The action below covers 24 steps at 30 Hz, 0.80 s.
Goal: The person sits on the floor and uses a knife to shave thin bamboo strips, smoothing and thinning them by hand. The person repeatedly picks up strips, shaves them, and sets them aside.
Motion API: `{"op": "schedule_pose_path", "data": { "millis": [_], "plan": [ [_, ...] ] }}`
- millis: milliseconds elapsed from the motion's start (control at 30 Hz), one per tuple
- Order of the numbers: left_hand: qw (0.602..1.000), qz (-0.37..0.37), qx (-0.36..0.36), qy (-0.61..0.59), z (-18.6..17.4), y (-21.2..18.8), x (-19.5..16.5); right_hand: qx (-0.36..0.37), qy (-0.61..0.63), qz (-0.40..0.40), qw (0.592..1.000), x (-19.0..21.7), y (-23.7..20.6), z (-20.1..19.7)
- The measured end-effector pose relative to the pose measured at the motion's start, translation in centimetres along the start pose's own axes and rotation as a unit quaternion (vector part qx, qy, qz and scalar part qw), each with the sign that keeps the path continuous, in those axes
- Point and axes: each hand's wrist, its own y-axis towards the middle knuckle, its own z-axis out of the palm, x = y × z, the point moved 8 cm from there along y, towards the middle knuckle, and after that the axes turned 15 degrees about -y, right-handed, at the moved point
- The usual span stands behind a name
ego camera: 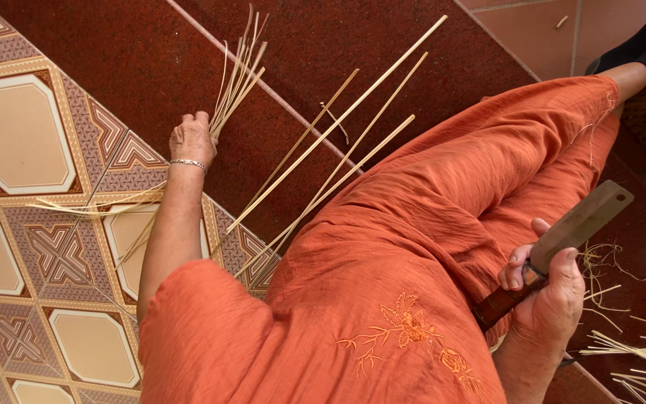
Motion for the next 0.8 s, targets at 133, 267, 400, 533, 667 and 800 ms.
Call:
{"op": "schedule_pose_path", "data": {
  "millis": [133, 267, 400, 533, 667, 800],
  "plan": [
    [0.993, 0.071, -0.034, -0.089, -0.2, -0.6, -5.1, 0.007, 0.023, 0.019, 1.000, -0.5, 0.8, -0.1],
    [0.962, 0.198, -0.035, -0.186, 2.4, 0.0, -13.8, 0.005, 0.042, 0.040, 0.998, -0.8, 1.4, 0.9],
    [0.964, 0.194, -0.075, -0.166, 3.3, 2.4, -17.4, 0.030, 0.116, 0.065, 0.991, -1.8, 1.6, 2.1],
    [0.946, 0.176, -0.060, -0.267, 3.7, 3.1, -18.9, 0.078, 0.152, 0.021, 0.985, -1.1, 1.1, 2.3],
    [0.923, 0.103, 0.025, -0.370, 4.6, 3.1, -16.8, 0.077, 0.134, 0.040, 0.987, -1.6, 1.4, 2.8],
    [0.948, 0.175, 0.016, -0.267, 2.4, 1.8, -18.0, 0.149, 0.080, 0.039, 0.985, -1.1, 2.8, 5.6]
  ]
}}
